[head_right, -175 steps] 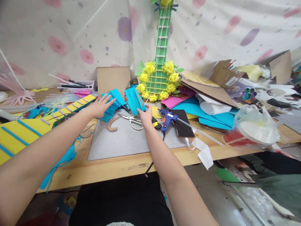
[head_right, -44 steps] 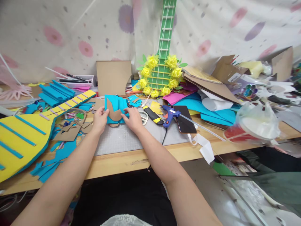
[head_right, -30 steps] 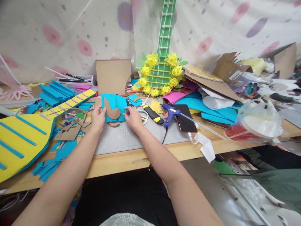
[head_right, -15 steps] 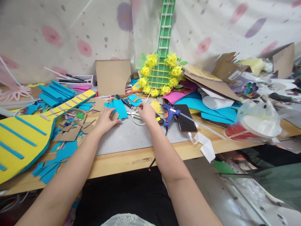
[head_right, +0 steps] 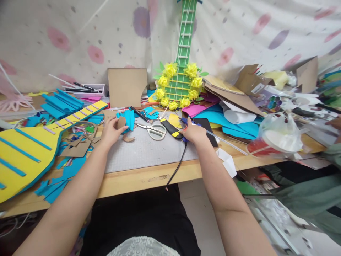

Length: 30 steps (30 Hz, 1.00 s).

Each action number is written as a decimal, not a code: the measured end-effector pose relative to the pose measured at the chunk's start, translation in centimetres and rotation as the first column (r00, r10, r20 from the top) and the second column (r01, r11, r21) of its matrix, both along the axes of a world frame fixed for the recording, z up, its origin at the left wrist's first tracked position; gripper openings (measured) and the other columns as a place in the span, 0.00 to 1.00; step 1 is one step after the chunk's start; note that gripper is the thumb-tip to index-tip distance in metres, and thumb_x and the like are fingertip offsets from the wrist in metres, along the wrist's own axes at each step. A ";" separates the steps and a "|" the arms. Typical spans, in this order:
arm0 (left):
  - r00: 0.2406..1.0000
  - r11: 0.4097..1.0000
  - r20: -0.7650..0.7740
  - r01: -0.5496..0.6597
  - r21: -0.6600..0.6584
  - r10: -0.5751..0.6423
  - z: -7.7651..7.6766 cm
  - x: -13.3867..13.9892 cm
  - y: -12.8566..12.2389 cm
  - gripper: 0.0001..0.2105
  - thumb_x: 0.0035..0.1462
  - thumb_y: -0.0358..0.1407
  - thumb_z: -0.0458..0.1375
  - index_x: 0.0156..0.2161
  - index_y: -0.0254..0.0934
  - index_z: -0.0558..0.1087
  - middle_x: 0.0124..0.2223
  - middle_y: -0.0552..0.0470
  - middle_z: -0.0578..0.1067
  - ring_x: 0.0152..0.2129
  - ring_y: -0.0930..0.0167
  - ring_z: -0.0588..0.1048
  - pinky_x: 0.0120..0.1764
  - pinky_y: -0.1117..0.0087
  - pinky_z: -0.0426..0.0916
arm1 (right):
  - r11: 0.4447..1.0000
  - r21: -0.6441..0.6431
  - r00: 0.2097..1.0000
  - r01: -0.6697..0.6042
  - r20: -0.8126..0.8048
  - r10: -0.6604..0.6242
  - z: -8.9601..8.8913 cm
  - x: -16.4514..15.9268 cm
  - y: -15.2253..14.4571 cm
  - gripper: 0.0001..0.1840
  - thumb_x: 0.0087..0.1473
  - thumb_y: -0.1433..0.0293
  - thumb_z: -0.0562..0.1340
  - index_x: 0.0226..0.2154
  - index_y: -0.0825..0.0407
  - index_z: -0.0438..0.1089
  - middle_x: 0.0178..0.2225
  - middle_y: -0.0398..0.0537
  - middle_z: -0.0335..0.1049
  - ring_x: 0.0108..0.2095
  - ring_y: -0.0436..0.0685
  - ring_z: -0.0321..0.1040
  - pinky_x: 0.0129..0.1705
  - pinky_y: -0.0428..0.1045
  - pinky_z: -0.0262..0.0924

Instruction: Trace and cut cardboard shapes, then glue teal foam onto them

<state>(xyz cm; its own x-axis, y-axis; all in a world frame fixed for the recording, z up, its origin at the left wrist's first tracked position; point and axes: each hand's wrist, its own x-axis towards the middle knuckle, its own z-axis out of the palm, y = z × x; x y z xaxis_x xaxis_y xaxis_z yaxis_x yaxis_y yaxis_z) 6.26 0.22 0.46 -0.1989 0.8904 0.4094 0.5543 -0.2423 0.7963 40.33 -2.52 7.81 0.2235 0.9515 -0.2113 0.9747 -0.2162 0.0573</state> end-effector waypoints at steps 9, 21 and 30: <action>0.941 0.980 0.330 -0.135 0.149 0.079 1.1 -0.5 0.5 0.21 0.37 0.44 0.68 0.36 0.37 0.71 0.43 0.45 0.72 0.48 0.62 0.68 0.54 0.60 0.60 | 0.962 0.258 0.994 0.092 -0.076 -0.075 0.2 -0.3 -0.7 0.44 0.53 0.59 0.54 0.64 0.61 0.36 0.40 0.65 0.72 0.40 0.68 0.71 0.39 0.55 0.61; 0.074 0.956 0.997 0.292 0.011 -0.034 4.1 -0.2 -0.7 0.35 0.49 0.66 0.41 0.33 0.33 0.71 0.27 0.47 0.74 0.29 0.67 0.76 0.32 0.67 0.74 | 0.668 0.743 0.881 0.040 -0.341 0.327 1.2 -3.8 2.1 0.24 0.45 0.56 0.62 0.40 0.52 0.57 0.31 0.48 0.65 0.31 0.58 0.65 0.32 0.51 0.57; 0.111 0.941 0.993 0.338 -0.010 -0.029 3.9 0.2 -1.0 0.31 0.55 0.60 0.41 0.34 0.33 0.72 0.29 0.46 0.76 0.30 0.68 0.77 0.31 0.70 0.73 | 0.927 0.328 0.098 0.183 -0.944 0.315 0.3 -9.0 3.9 0.19 0.44 0.58 0.65 0.35 0.51 0.61 0.26 0.40 0.62 0.26 0.47 0.61 0.29 0.44 0.58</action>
